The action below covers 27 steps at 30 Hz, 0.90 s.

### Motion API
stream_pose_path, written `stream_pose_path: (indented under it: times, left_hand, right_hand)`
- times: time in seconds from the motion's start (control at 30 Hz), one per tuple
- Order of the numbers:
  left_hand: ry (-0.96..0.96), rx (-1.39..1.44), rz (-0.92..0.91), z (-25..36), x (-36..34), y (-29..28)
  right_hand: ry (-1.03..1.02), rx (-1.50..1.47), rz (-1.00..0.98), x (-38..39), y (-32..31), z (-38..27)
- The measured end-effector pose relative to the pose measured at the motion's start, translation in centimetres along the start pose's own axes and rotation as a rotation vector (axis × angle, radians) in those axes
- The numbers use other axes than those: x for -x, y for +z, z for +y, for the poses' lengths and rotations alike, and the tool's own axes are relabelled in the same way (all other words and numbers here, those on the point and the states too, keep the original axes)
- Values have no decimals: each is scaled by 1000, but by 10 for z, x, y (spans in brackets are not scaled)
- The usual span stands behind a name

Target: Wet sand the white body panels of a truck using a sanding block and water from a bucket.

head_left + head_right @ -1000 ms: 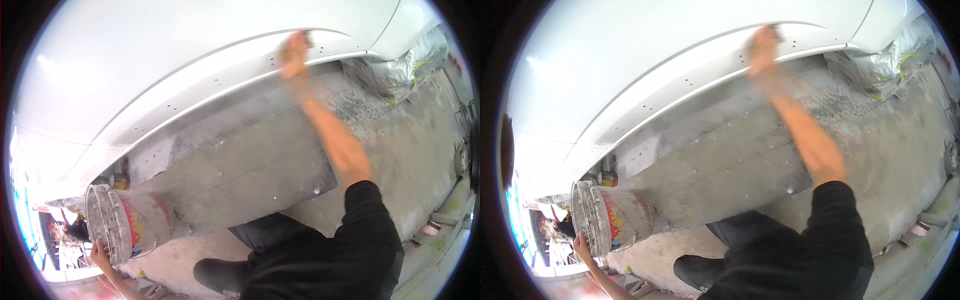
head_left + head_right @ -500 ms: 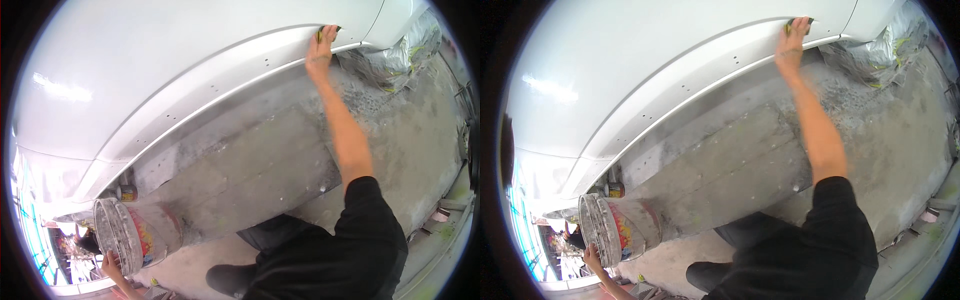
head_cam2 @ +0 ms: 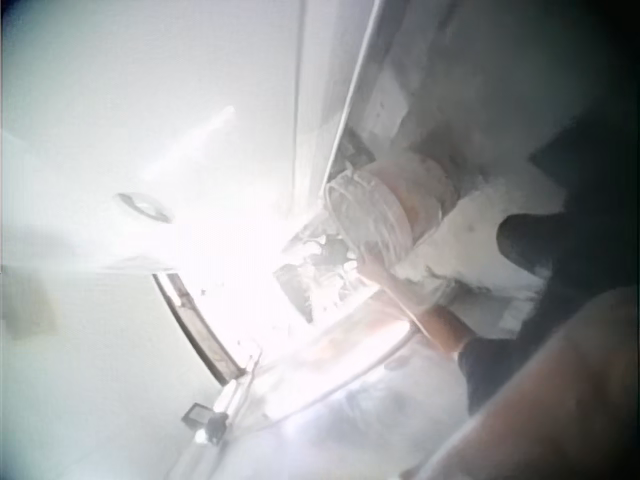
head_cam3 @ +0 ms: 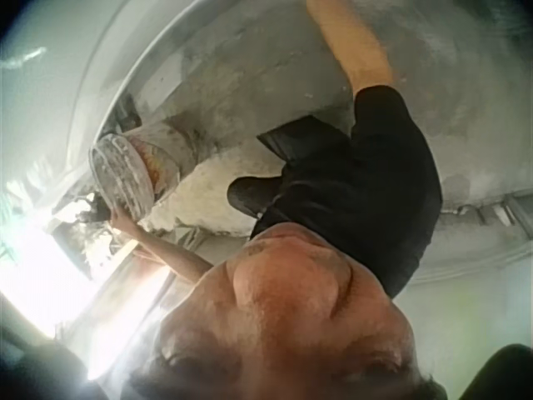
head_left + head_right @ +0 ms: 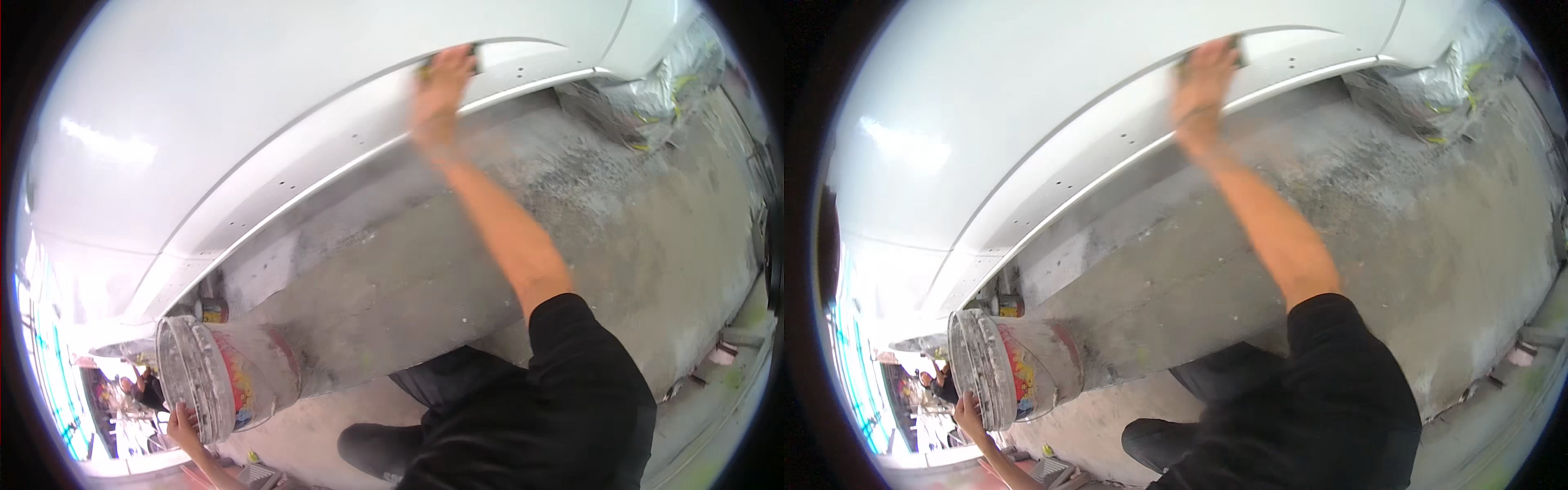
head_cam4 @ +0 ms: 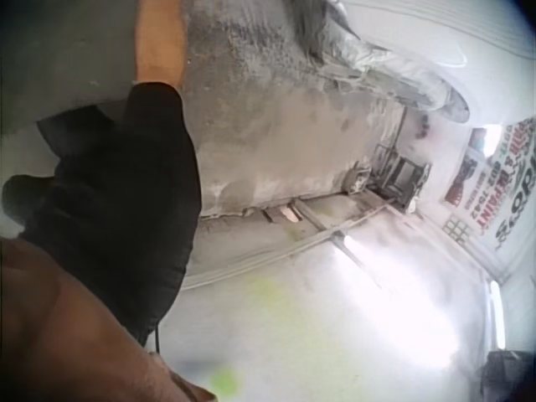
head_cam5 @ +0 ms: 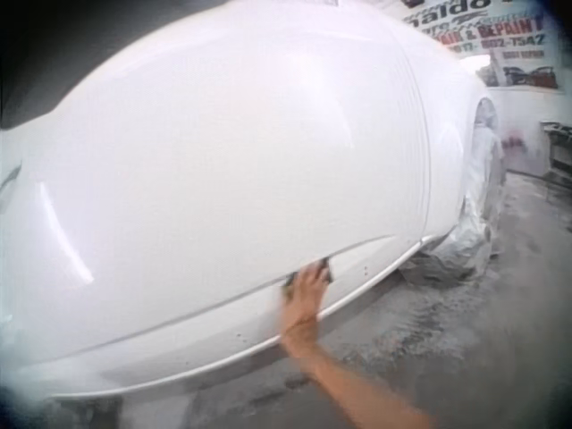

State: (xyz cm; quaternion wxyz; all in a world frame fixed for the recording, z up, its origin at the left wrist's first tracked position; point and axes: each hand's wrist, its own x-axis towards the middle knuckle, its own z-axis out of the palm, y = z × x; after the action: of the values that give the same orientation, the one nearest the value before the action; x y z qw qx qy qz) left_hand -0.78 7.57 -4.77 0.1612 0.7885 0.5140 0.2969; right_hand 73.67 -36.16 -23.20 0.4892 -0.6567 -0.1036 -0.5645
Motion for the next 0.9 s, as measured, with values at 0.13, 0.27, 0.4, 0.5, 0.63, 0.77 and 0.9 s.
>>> stream_pose_path:
  times: [0.13, 0.27, 0.4, 0.5, 0.63, 0.77, 0.9]
  left_hand:
    - [-52, -66, -74, -13, 3, -23]
    - [4, -87, -70, -26, 3, -30]
    - [32, -46, -1, 2, 4, 2]
    - [-32, -30, -31, 5, 6, -9]
    - [-24, -61, -27, -12, 6, -12]
    - [-92, -44, -35, -2, 14, -3]
    - [-120, -41, -4, 20, 33, -19]
  right_hand:
    - [-294, 16, -439, 38, -7, -59]
    - [-464, 420, -455, -19, -47, 83]
    - [243, 5, -233, -63, -79, 151]
    - [323, -666, -96, -15, -12, 8]
    - [-703, -206, -646, 91, 5, -115]
    - [-909, -56, -809, 34, -10, -78]
    - [-1320, 150, -882, -74, -23, -13]
